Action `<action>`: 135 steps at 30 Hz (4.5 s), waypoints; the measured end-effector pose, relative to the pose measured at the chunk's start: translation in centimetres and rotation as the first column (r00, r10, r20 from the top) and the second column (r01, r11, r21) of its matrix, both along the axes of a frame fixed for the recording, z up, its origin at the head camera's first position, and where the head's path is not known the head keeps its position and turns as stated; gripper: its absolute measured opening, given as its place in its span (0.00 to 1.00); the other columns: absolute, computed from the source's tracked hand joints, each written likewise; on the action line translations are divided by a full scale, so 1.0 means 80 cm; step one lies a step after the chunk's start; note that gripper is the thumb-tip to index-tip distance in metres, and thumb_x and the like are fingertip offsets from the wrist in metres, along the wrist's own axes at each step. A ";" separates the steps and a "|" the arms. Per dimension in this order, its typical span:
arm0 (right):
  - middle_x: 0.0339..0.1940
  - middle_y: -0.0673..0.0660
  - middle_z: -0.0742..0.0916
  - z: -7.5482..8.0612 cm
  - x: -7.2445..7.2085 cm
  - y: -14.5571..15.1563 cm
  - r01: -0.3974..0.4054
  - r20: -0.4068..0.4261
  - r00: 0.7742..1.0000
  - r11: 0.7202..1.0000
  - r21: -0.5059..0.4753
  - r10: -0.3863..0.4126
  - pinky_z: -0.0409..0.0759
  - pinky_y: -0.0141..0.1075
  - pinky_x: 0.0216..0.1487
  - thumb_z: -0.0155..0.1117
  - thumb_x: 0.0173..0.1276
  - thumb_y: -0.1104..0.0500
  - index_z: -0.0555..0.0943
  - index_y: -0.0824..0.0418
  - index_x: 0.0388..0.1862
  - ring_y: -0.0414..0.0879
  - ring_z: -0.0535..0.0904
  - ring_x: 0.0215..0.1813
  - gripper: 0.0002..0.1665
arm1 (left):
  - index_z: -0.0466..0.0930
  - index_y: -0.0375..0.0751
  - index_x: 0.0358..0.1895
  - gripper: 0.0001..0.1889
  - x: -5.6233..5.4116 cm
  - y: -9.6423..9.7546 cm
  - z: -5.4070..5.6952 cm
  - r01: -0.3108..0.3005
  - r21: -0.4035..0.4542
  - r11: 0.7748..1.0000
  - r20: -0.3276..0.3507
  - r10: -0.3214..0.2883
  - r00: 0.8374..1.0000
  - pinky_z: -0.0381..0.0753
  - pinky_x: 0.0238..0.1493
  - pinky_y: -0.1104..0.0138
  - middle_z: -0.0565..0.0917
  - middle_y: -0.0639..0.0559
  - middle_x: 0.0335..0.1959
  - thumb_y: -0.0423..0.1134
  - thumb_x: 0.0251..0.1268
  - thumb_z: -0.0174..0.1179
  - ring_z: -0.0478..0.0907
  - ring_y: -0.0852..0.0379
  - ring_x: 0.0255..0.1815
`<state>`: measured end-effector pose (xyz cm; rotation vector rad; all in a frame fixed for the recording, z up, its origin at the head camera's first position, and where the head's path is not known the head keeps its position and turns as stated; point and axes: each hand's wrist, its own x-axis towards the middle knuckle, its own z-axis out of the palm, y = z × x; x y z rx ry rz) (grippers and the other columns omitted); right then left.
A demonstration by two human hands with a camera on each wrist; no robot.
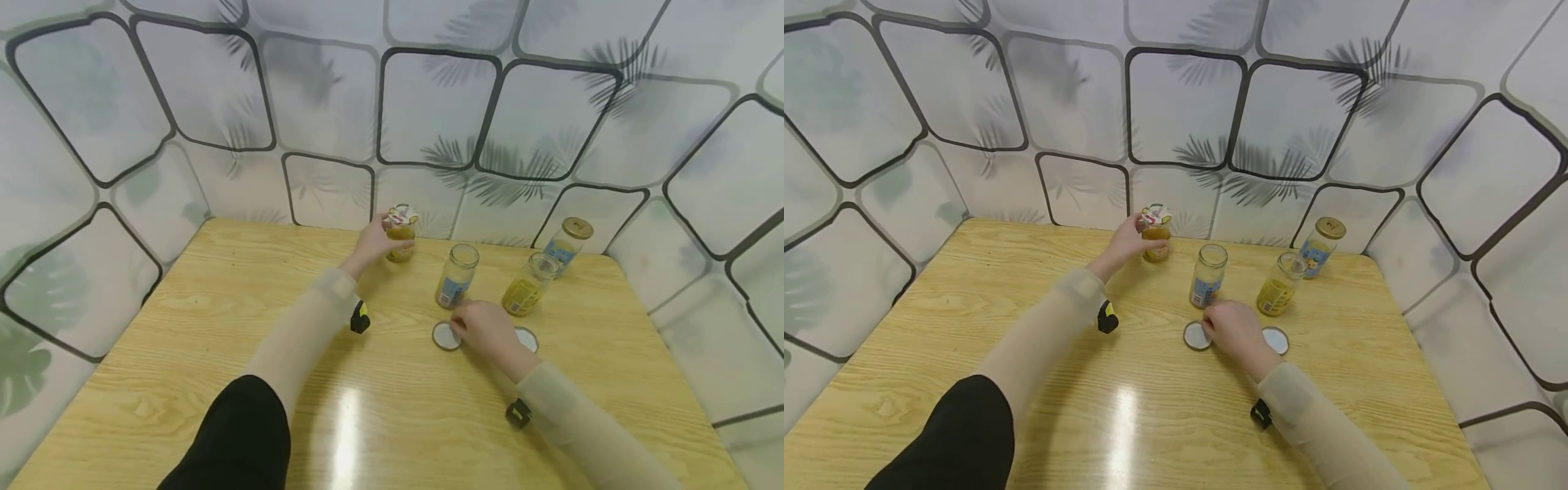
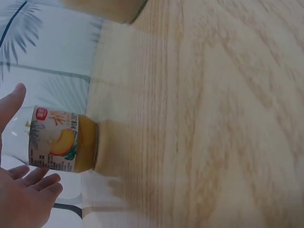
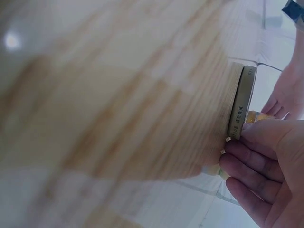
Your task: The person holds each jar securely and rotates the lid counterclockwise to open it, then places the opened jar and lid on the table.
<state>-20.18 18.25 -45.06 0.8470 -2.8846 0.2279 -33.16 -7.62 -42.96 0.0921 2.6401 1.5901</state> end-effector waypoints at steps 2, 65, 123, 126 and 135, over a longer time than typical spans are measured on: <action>0.29 0.52 0.91 0.000 0.000 0.000 0.001 0.003 1.000 1.000 -0.001 -0.001 0.83 0.38 0.30 0.76 0.68 0.59 0.91 0.58 0.33 0.42 0.82 0.29 0.05 | 0.53 0.33 0.83 0.53 0.000 0.003 -0.003 0.011 0.001 1.000 0.000 -0.011 1.000 0.67 0.83 0.48 0.68 0.32 0.79 0.47 0.64 0.77 0.67 0.36 0.80; 0.29 0.50 0.93 -0.003 0.002 -0.001 -0.035 -0.096 0.995 0.999 0.037 0.038 0.87 0.39 0.32 0.78 0.66 0.57 0.92 0.54 0.30 0.45 0.88 0.30 0.05 | 0.75 0.29 0.69 0.37 0.017 0.000 0.002 -0.036 -0.123 0.992 -0.024 0.033 0.999 0.79 0.73 0.51 0.82 0.35 0.67 0.45 0.61 0.79 0.79 0.39 0.69; 0.30 0.51 0.93 0.011 0.002 -0.002 -0.006 0.009 1.000 0.998 0.064 0.006 0.85 0.40 0.33 0.76 0.70 0.52 0.91 0.55 0.33 0.45 0.86 0.30 0.08 | 0.82 0.37 0.59 0.32 0.192 0.000 0.090 0.406 -0.116 0.906 -0.046 -0.413 0.909 0.88 0.54 0.63 0.92 0.43 0.50 0.42 0.51 0.83 0.89 0.52 0.49; 0.32 0.52 0.93 0.029 0.006 -0.003 -0.016 -0.011 1.000 0.999 0.051 0.016 0.86 0.41 0.32 0.77 0.69 0.52 0.92 0.56 0.37 0.46 0.88 0.32 0.08 | 0.83 0.36 0.59 0.32 0.192 0.001 0.091 0.406 -0.126 0.905 -0.049 -0.414 0.909 0.88 0.53 0.64 0.92 0.43 0.50 0.42 0.51 0.84 0.89 0.52 0.48; 0.41 0.58 0.95 0.128 0.017 -0.007 -0.033 -0.187 0.982 0.998 -0.047 0.023 0.87 0.46 0.30 0.77 0.69 0.56 0.92 0.60 0.48 0.53 0.92 0.38 0.12 | 0.81 0.35 0.61 0.34 0.190 0.000 0.085 0.418 -0.122 0.900 -0.052 -0.426 0.903 0.89 0.57 0.61 0.90 0.41 0.54 0.42 0.51 0.84 0.89 0.48 0.53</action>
